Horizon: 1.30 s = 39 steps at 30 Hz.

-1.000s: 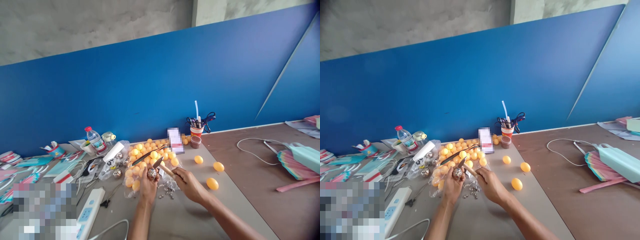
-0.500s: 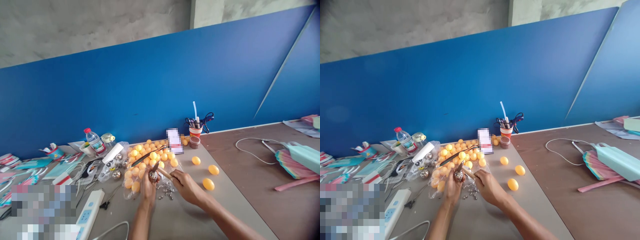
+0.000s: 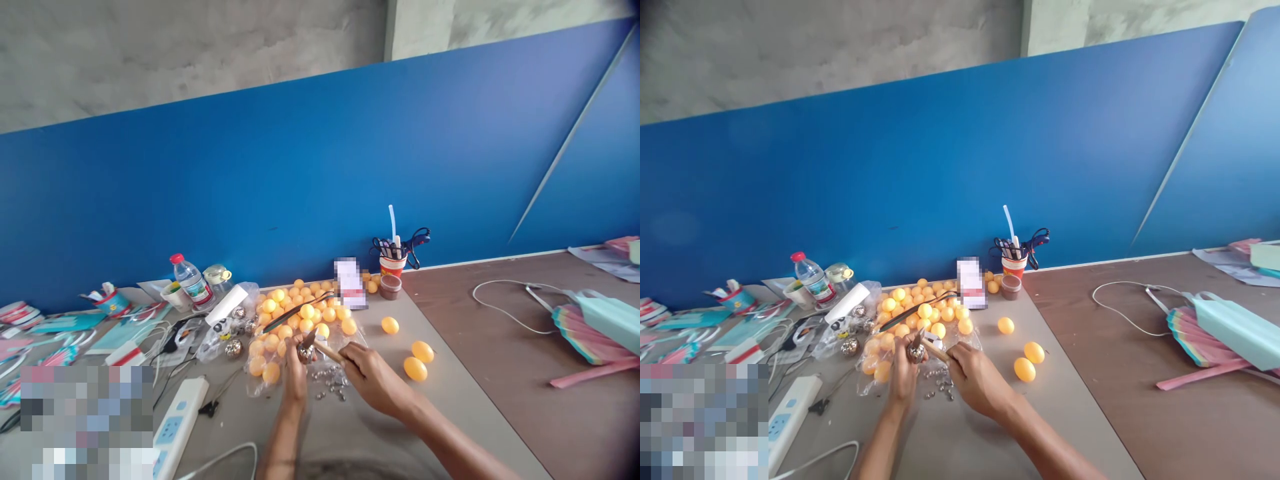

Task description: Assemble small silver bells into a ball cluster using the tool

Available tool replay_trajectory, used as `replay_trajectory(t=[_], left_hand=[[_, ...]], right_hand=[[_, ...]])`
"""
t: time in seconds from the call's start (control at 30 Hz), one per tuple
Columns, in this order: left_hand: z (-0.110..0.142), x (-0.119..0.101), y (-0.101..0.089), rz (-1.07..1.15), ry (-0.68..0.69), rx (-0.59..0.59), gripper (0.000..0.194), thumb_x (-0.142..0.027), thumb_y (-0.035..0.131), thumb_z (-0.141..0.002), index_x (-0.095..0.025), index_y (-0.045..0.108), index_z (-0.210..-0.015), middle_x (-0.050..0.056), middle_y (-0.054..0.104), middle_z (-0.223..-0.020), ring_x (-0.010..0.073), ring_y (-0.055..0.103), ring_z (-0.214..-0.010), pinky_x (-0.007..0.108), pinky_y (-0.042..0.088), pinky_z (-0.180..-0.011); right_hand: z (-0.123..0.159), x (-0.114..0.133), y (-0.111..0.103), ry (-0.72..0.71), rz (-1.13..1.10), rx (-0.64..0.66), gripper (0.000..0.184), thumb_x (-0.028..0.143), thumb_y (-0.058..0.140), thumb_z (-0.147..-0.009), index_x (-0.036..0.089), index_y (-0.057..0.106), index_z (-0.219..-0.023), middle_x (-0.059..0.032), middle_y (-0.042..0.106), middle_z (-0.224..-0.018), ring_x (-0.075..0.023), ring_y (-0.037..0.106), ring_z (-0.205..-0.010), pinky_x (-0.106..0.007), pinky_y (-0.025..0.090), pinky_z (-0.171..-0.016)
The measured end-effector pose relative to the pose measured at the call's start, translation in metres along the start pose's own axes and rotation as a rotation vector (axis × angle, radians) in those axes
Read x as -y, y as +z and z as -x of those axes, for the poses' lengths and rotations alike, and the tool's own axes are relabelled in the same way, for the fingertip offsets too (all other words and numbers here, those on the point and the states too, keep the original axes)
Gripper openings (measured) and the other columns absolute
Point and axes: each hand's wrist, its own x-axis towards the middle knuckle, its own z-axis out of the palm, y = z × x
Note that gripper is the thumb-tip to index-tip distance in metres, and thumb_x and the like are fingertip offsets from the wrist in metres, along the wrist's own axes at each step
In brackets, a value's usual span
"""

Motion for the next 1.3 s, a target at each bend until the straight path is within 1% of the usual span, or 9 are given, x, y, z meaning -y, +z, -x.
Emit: replay_trajectory(t=[0.2,0.33,0.5,0.7,0.77,0.93,1.1,1.2,1.3], left_hand=[[-0.001,0.003,0.001,0.014,0.008,0.038,0.06,-0.072,0.037,-0.081,-0.019,0.066,-0.085,0.006,0.064,-0.071,0.0217,0.061,-0.066,0.034,0.052,-0.063],[-0.001,0.002,0.001,-0.004,0.057,0.038,0.066,-0.077,0.036,-0.077,-0.019,0.066,-0.085,0.008,0.066,-0.078,0.0236,0.061,-0.075,0.034,0.051,-0.066],[-0.001,0.002,-0.001,-0.097,0.134,0.044,0.064,-0.073,0.03,-0.083,-0.02,0.067,-0.087,0.01,0.067,-0.085,0.0243,0.061,-0.084,0.036,0.049,-0.078],[-0.001,0.002,-0.002,-0.052,0.118,0.036,0.066,-0.074,0.03,-0.082,-0.02,0.067,-0.085,0.012,0.068,-0.09,0.0262,0.061,-0.085,0.036,0.05,-0.073],[-0.002,0.002,-0.003,-0.03,0.103,0.065,0.065,-0.072,0.029,-0.084,-0.02,0.067,-0.093,0.013,0.068,-0.099,0.0266,0.06,-0.091,0.035,0.049,-0.073],[-0.005,0.004,-0.005,-0.064,0.133,0.038,0.063,-0.071,0.031,-0.083,-0.02,0.067,-0.083,0.009,0.069,-0.083,0.0244,0.06,-0.078,0.034,0.047,-0.068],[-0.006,0.005,-0.005,-0.005,0.095,0.059,0.062,-0.071,0.034,-0.083,-0.02,0.068,-0.091,0.01,0.07,-0.09,0.0264,0.063,-0.088,0.034,0.049,-0.072],[-0.007,0.008,-0.005,-0.01,0.065,0.032,0.063,-0.074,0.037,-0.079,-0.019,0.067,-0.085,0.01,0.07,-0.087,0.0254,0.063,-0.083,0.033,0.049,-0.067],[-0.01,0.012,-0.006,-0.032,0.085,0.026,0.059,-0.074,0.047,-0.074,-0.019,0.067,-0.086,0.009,0.069,-0.087,0.0244,0.063,-0.079,0.033,0.05,-0.065]], right_hand=[[0.001,0.002,0.0,-0.007,-0.016,-0.01,0.02,0.017,0.038,-0.092,0.019,0.05,-0.075,-0.001,0.054,-0.073,-0.014,0.05,-0.064,-0.026,0.038,-0.06],[0.002,0.002,0.001,-0.012,-0.003,-0.001,0.022,0.016,0.039,-0.09,0.019,0.047,-0.071,-0.0012,0.053,-0.072,-0.0139,0.049,-0.062,-0.026,0.038,-0.059],[0.002,0.004,-0.001,-0.022,-0.046,-0.011,0.019,0.015,0.04,-0.09,0.019,0.051,-0.076,-0.0016,0.055,-0.075,-0.0147,0.051,-0.065,-0.026,0.04,-0.061],[0.002,0.005,-0.001,-0.039,-0.019,-0.001,0.019,0.015,0.04,-0.09,0.019,0.052,-0.075,-0.0021,0.055,-0.074,-0.0148,0.052,-0.065,-0.026,0.04,-0.061],[0.002,0.006,-0.001,-0.039,-0.032,-0.01,0.018,0.015,0.04,-0.09,0.019,0.052,-0.077,-0.0021,0.056,-0.075,-0.0146,0.053,-0.066,-0.026,0.04,-0.061],[0.003,0.006,0.001,-0.033,0.006,-0.002,0.02,0.011,0.041,-0.087,0.019,0.05,-0.071,-0.0018,0.055,-0.072,-0.0142,0.052,-0.065,-0.025,0.038,-0.06],[0.003,0.004,0.003,-0.038,0.002,-0.03,0.018,0.011,0.041,-0.087,0.019,0.05,-0.074,-0.0017,0.055,-0.074,-0.014,0.053,-0.067,-0.024,0.039,-0.062],[0.003,0.001,0.005,-0.026,0.035,-0.031,0.019,0.01,0.041,-0.086,0.019,0.048,-0.07,-0.0011,0.054,-0.071,-0.0132,0.052,-0.063,-0.024,0.037,-0.059],[0.002,-0.003,0.006,-0.035,0.038,-0.065,0.019,0.009,0.041,-0.085,0.019,0.05,-0.071,-0.0016,0.055,-0.073,-0.0134,0.053,-0.065,-0.023,0.038,-0.06]])
